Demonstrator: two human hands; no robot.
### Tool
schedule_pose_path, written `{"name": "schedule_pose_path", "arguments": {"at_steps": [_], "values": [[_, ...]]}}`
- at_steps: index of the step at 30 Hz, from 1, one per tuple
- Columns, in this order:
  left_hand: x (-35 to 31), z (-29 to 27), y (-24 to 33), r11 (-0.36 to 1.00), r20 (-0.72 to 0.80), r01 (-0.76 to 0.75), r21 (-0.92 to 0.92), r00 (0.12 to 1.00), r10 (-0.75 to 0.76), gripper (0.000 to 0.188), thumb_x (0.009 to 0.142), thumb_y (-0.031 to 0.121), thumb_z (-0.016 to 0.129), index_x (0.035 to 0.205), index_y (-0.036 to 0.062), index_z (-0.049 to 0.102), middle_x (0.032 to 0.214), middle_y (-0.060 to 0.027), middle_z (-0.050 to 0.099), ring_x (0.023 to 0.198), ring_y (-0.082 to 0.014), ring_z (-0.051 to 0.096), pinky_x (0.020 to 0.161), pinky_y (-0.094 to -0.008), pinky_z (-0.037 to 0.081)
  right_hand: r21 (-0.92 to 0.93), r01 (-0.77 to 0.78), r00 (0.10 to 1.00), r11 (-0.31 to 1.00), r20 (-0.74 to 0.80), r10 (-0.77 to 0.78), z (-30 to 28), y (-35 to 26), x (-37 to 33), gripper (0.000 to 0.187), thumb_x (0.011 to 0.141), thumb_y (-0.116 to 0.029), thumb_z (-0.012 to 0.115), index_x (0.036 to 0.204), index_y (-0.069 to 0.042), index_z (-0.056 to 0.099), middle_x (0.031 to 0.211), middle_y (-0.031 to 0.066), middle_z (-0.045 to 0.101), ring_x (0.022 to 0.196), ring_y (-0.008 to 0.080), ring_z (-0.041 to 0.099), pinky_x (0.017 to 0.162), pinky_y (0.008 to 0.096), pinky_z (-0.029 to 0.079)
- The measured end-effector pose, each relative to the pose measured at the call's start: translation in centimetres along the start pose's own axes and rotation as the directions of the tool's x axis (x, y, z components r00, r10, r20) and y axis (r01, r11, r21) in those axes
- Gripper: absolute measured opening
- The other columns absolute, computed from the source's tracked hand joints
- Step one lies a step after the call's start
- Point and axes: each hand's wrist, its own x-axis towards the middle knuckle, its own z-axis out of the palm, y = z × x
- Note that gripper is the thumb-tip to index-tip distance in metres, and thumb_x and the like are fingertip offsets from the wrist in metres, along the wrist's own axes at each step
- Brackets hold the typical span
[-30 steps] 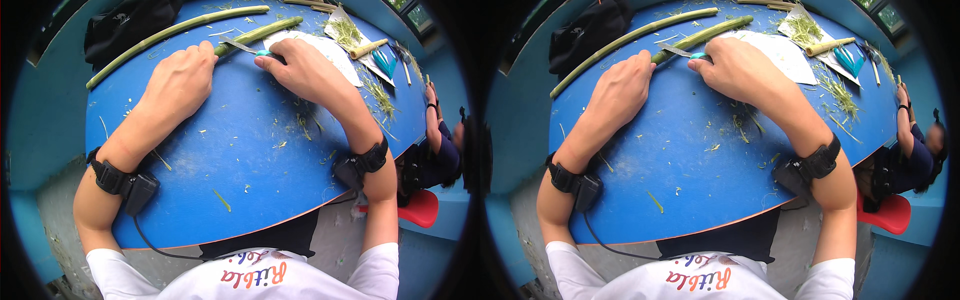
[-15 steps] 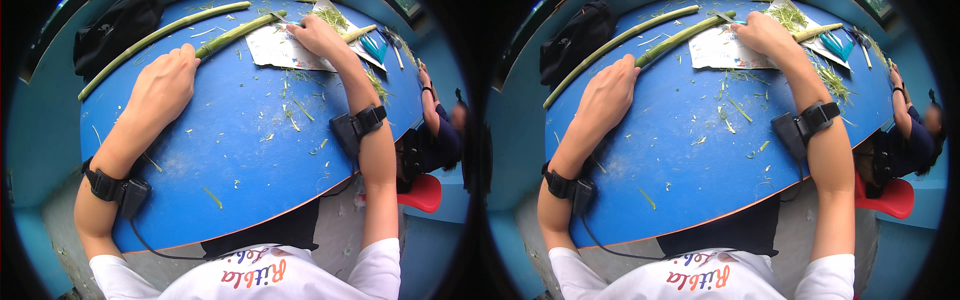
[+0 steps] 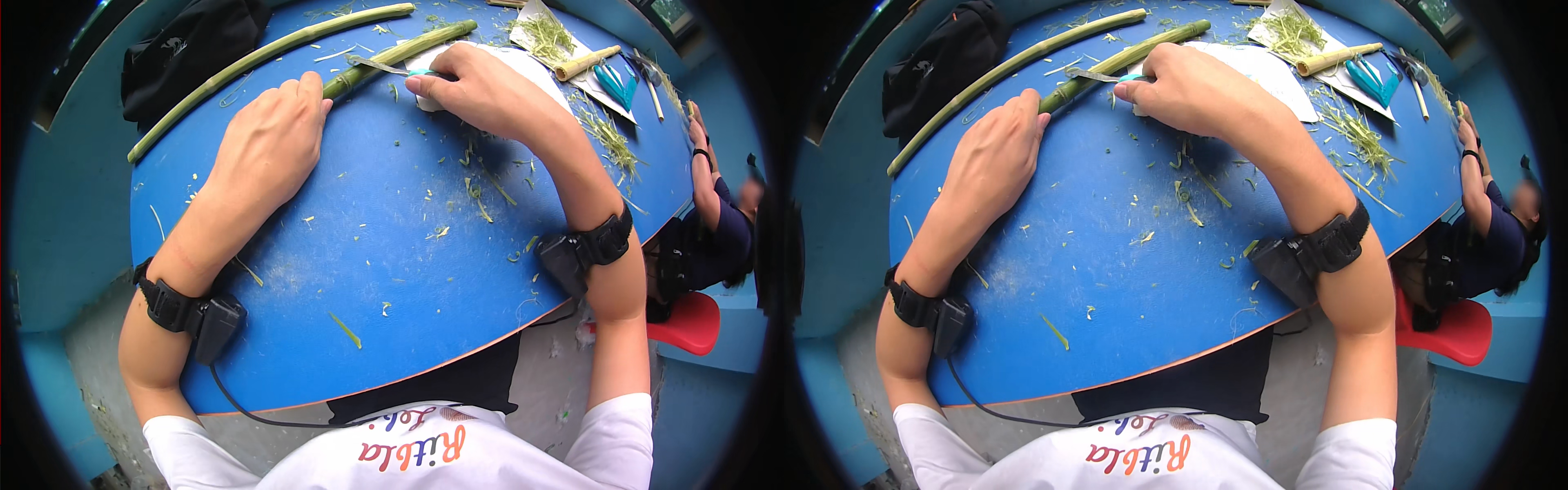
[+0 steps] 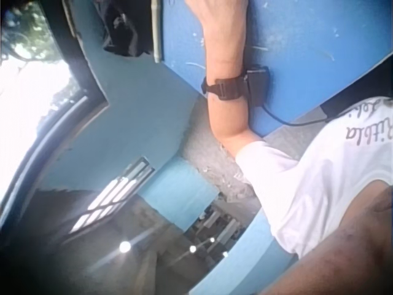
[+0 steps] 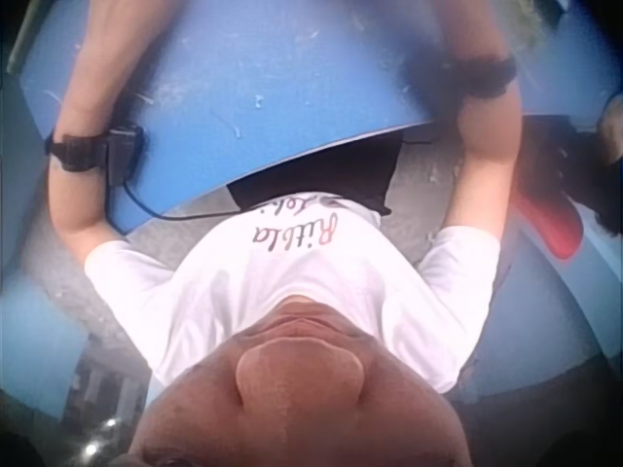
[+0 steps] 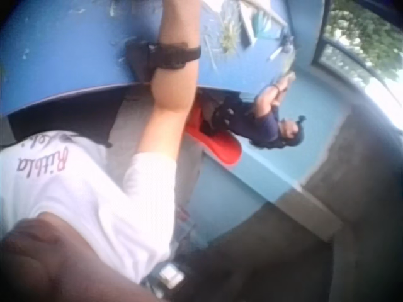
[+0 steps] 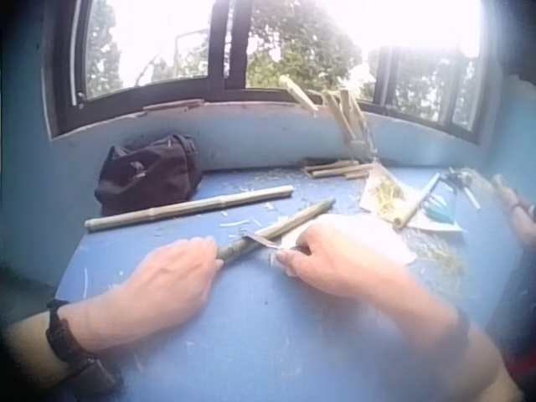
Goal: The person trims and scrapes the outer layer of green bamboo stalks using a small knife, working on several stalks one at a time on a blue table.
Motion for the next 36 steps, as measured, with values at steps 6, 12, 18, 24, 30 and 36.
{"name": "schedule_pose_path", "arguments": {"at_steps": [6,12,18,24,30,36], "values": [[0.2,0.0,0.1,0.994,0.05,0.058,-0.095,0.997,-0.053,0.021,0.095,0.015,0.049,0.085,-0.002,0.044,0.078,-0.0218,0.054,0.077,-0.0374,0.056,0.071,-0.0459,0.043,-0.05,-0.062,0.996,0.997,-0.074,0.059,-0.4,1.3,1.2,0.049,0.087,-0.041,0.057,0.085,0.007,0.066,0.065,0.0178,0.06,0.06,0.0257,0.059,0.06,0.0383,0.045],[0.3,0.3,0.0,0.994,0.055,0.055,-0.1,0.997,-0.05,0.021,0.096,0.015,0.048,0.085,-0.0024,0.043,0.078,-0.0225,0.055,0.076,-0.0384,0.056,0.071,-0.0466,0.043,-0.083,-0.01,0.991,0.997,-0.135,-0.002,0.0,2.3,1.7,0.048,0.087,-0.042,0.057,0.087,0.005,0.066,0.069,0.018,0.062,0.062,0.0281,0.061,0.06,0.0393,0.045],[0.2,-0.9,0.7,0.991,0.148,0.104,-0.086,0.985,-0.09,0.021,0.096,0.015,0.048,0.086,-0.0021,0.044,0.078,-0.0218,0.056,0.076,-0.0378,0.057,0.071,-0.0463,0.044,-0.209,-0.184,0.955,0.96,-0.269,0.125,-2.0,7.5,3.0,0.05,0.09,-0.042,0.055,0.085,0.006,0.065,0.072,0.0212,0.064,0.063,0.0294,0.064,0.065,0.0414,0.049],[-0.1,-0.8,0.5,0.99,0.149,0.122,-0.064,0.983,-0.111,0.02,0.095,0.015,0.049,0.086,-0.0015,0.043,0.079,-0.0211,0.055,0.079,-0.0366,0.057,0.071,-0.0459,0.044,-0.166,-0.007,0.968,0.986,-0.25,-0.035,0.4,2.2,2.0,0.049,0.088,-0.041,0.055,0.082,0.007,0.064,0.068,0.0219,0.061,0.066,0.0334,0.062,0.064,0.0428,0.046],[-0.1,-0.4,0.5,0.994,0.086,0.078,-0.079,0.994,-0.071,0.019,0.095,0.015,0.049,0.086,-0.0015,0.043,0.078,-0.0207,0.054,0.078,-0.0373,0.056,0.071,-0.046,0.043,-0.07,-0.018,0.994,0.997,-0.108,0.01,0.4,0.8,0.7,0.047,0.086,-0.041,0.057,0.081,0.005,0.065,0.069,0.0212,0.062,0.068,0.036,0.061,0.066,0.0438,0.046],[-0.1,-0.5,0.3,0.991,0.105,0.081,-0.105,0.992,-0.07,0.02,0.096,0.014,0.048,0.086,-0.0022,0.042,0.077,-0.0219,0.053,0.077,-0.0383,0.056,0.07,-0.047,0.043,-0.083,-0.051,0.993,0.995,-0.107,0.042,0.5,1.2,1.2,0.047,0.088,-0.043,0.059,0.089,0.003,0.067,0.084,0.024,0.066,0.084,0.0381,0.065,0.075,0.0459,0.049]]}}
